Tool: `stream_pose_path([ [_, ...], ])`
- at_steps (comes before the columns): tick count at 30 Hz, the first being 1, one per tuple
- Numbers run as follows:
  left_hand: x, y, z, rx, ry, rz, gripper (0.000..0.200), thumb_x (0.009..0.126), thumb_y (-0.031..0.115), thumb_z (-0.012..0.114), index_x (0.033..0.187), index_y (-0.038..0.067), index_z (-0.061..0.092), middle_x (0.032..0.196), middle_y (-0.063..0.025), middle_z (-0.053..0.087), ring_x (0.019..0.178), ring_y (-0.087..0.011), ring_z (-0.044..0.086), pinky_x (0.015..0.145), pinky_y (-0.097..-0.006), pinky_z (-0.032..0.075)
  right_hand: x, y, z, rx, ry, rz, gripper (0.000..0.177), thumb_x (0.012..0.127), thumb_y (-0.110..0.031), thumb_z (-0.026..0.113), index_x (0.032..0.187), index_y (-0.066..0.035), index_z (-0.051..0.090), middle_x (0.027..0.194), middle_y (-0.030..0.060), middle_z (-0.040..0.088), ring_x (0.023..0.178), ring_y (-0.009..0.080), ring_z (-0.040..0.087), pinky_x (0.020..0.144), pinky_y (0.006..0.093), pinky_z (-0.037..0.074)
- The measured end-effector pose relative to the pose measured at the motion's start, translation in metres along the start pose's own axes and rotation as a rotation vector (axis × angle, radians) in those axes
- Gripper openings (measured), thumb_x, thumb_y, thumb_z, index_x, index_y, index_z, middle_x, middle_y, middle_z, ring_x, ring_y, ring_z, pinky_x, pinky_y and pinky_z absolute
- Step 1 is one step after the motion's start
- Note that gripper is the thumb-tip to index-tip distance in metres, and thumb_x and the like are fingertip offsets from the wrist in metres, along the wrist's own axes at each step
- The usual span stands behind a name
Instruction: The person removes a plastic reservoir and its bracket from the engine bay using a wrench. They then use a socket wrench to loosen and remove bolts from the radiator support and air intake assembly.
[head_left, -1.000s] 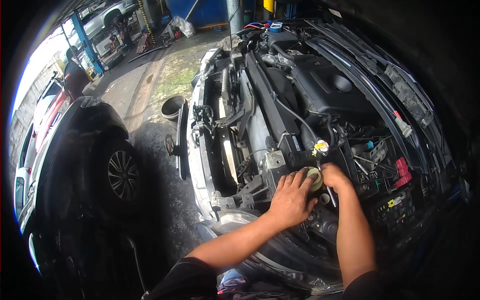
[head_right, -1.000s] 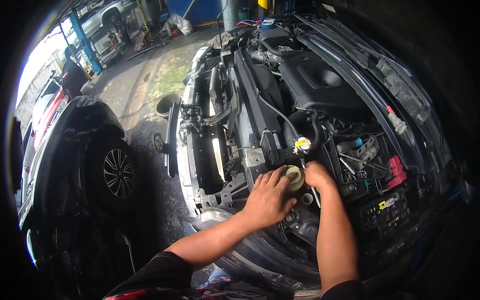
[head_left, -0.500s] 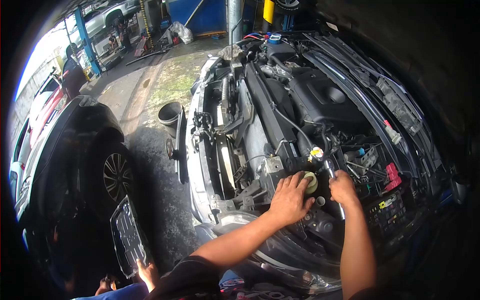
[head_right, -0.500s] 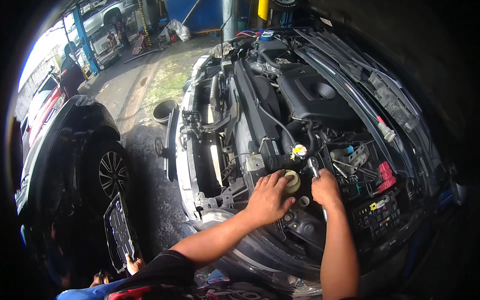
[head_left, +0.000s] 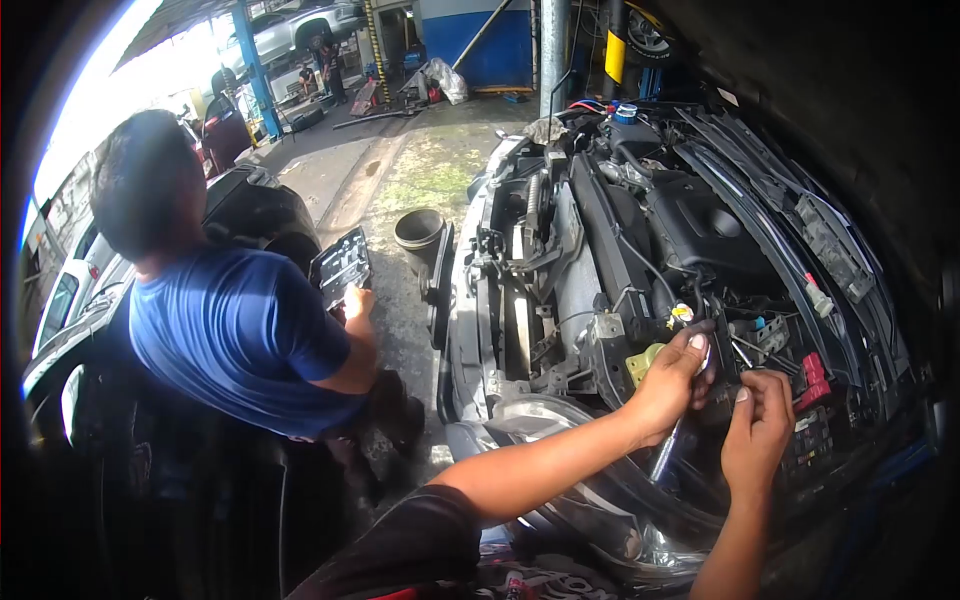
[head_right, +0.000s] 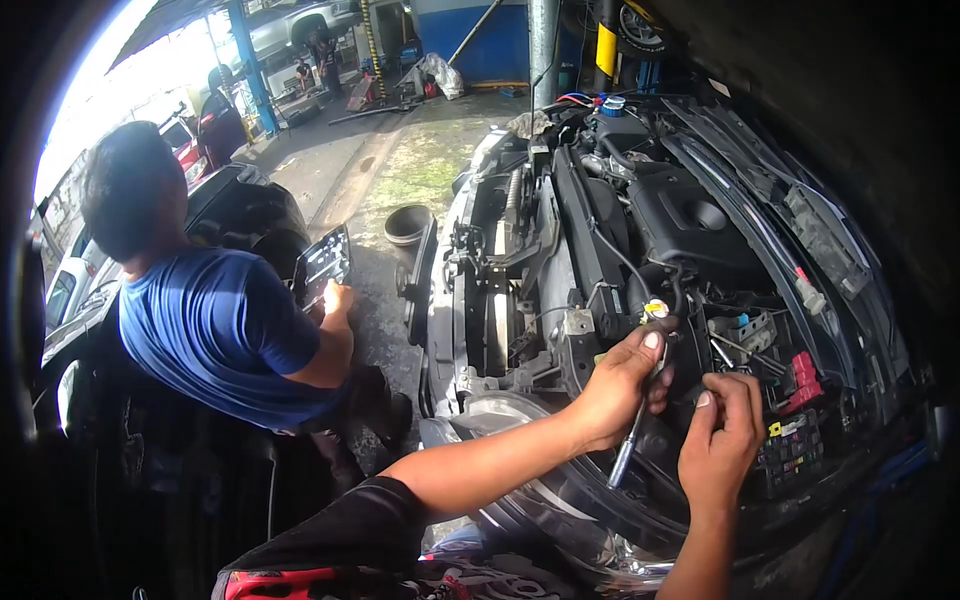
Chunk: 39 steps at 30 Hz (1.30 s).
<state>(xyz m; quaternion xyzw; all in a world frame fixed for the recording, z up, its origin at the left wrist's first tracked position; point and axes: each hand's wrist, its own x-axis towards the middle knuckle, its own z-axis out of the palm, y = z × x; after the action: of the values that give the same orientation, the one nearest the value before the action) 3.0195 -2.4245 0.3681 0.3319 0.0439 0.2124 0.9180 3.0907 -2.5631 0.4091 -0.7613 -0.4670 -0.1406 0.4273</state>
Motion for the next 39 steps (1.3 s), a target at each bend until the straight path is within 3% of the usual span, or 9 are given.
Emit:
stream_pose_path([
  [2, -0.017, 0.012, 0.002, 0.038, -0.117, -0.166, 0.046, 0.11, 0.038, 0.046, 0.151, 0.018, 0.043, 0.09, -0.0016, 0.051, 0.07, -0.0101, 0.042, 0.061, -0.0242, 0.038, 0.005, -0.008, -0.003, 0.109, -0.095, 0.151, 0.042, 0.086, 0.008, 0.056, 0.127, 0.002, 0.06, 0.113, 0.0197, 0.064, 0.091, 0.0302, 0.067, 0.075, 0.0369, 0.054],
  [5, -0.048, 0.017, 0.017, 0.062, -0.233, -0.201, 0.051, 0.11, 0.038, 0.046, 0.156, 0.018, 0.036, 0.091, -0.0033, 0.05, 0.07, -0.0114, 0.041, 0.062, -0.026, 0.037, -0.003, 0.007, 0.002, 0.061, -0.172, -0.095, 0.056, 0.079, 0.01, 0.061, 0.134, 0.003, 0.057, 0.111, 0.0225, 0.066, 0.099, 0.0389, 0.068, 0.082, 0.0462, 0.055],
  [14, -0.074, 0.02, 0.015, -0.026, -0.214, -0.083, 0.072, 0.104, 0.039, 0.056, 0.161, 0.009, 0.024, 0.089, -0.0067, 0.05, 0.068, -0.0111, 0.039, 0.061, -0.0258, 0.036, 0.001, 0.007, 0.015, -0.037, 0.023, -0.441, 0.028, 0.079, 0.004, 0.069, 0.106, -0.003, 0.064, 0.095, 0.0134, 0.067, 0.086, 0.0352, 0.067, 0.071, 0.0439, 0.056],
  [18, -0.079, 0.051, 0.004, 0.06, -0.15, 0.037, 0.077, 0.102, 0.039, 0.058, 0.164, 0.013, 0.02, 0.084, -0.0096, 0.052, 0.061, -0.0116, 0.037, 0.057, -0.0263, 0.035, 0.016, 0.042, 0.035, -0.079, -0.064, -0.245, 0.017, 0.084, -0.003, 0.071, 0.098, -0.005, 0.062, 0.092, 0.0132, 0.066, 0.09, 0.0367, 0.066, 0.076, 0.047, 0.054],
  [22, -0.067, 0.085, -0.039, 0.396, 0.061, 0.181, 0.062, 0.1, 0.034, 0.061, 0.152, 0.006, 0.04, 0.087, -0.0067, 0.057, 0.063, -0.0119, 0.047, 0.057, -0.0263, 0.04, 0.035, 0.113, 0.076, -0.123, -0.158, 0.023, 0.016, 0.09, -0.005, 0.069, 0.102, 0.0, 0.06, 0.111, 0.0206, 0.063, 0.096, 0.0437, 0.065, 0.083, 0.0514, 0.054],
  [26, -0.043, 0.077, -0.088, 1.605, 0.463, 0.24, 0.045, 0.094, 0.026, 0.072, 0.132, 0.007, 0.058, 0.091, -0.0149, 0.074, 0.086, -0.0305, 0.073, 0.078, -0.0384, 0.055, 0.034, 0.15, 0.118, -0.312, -0.471, 0.208, 0.024, 0.092, -0.007, 0.065, 0.114, 0.001, 0.06, 0.115, 0.0253, 0.064, 0.106, 0.0459, 0.063, 0.091, 0.0513, 0.054],
  [28, -0.036, 0.066, -0.119, 1.765, 0.522, 0.195, 0.042, 0.093, 0.032, 0.072, 0.128, 0.012, 0.062, 0.098, -0.0196, 0.075, 0.093, -0.0384, 0.072, 0.082, -0.0449, 0.055, 0.033, 0.169, 0.143, -0.268, -0.482, 0.25, 0.022, 0.091, -0.006, 0.062, 0.112, -0.002, 0.064, 0.117, 0.0233, 0.066, 0.108, 0.0452, 0.065, 0.089, 0.0512, 0.055],
  [34, -0.02, 0.035, -0.152, 1.893, 0.618, 0.068, 0.036, 0.091, 0.03, 0.07, 0.122, 0.012, 0.063, 0.096, -0.0176, 0.075, 0.095, -0.0406, 0.071, 0.083, -0.0492, 0.055, 0.051, 0.221, 0.199, 0.207, -0.632, 0.821, 0.024, 0.089, -0.008, 0.058, 0.11, -0.004, 0.069, 0.11, 0.0208, 0.071, 0.105, 0.033, 0.068, 0.088, 0.0436, 0.052],
  [39, -0.01, 0.015, -0.172, 1.789, 0.659, 0.128, 0.031, 0.092, 0.023, 0.064, 0.122, 0.013, 0.06, 0.1, -0.0203, 0.072, 0.1, -0.0392, 0.068, 0.087, -0.0495, 0.053, 0.049, 0.249, 0.225, 0.565, -0.401, 0.969, 0.036, 0.088, -0.006, 0.069, 0.123, -0.002, 0.061, 0.12, 0.0167, 0.068, 0.106, 0.0294, 0.068, 0.087, 0.0443, 0.054],
])
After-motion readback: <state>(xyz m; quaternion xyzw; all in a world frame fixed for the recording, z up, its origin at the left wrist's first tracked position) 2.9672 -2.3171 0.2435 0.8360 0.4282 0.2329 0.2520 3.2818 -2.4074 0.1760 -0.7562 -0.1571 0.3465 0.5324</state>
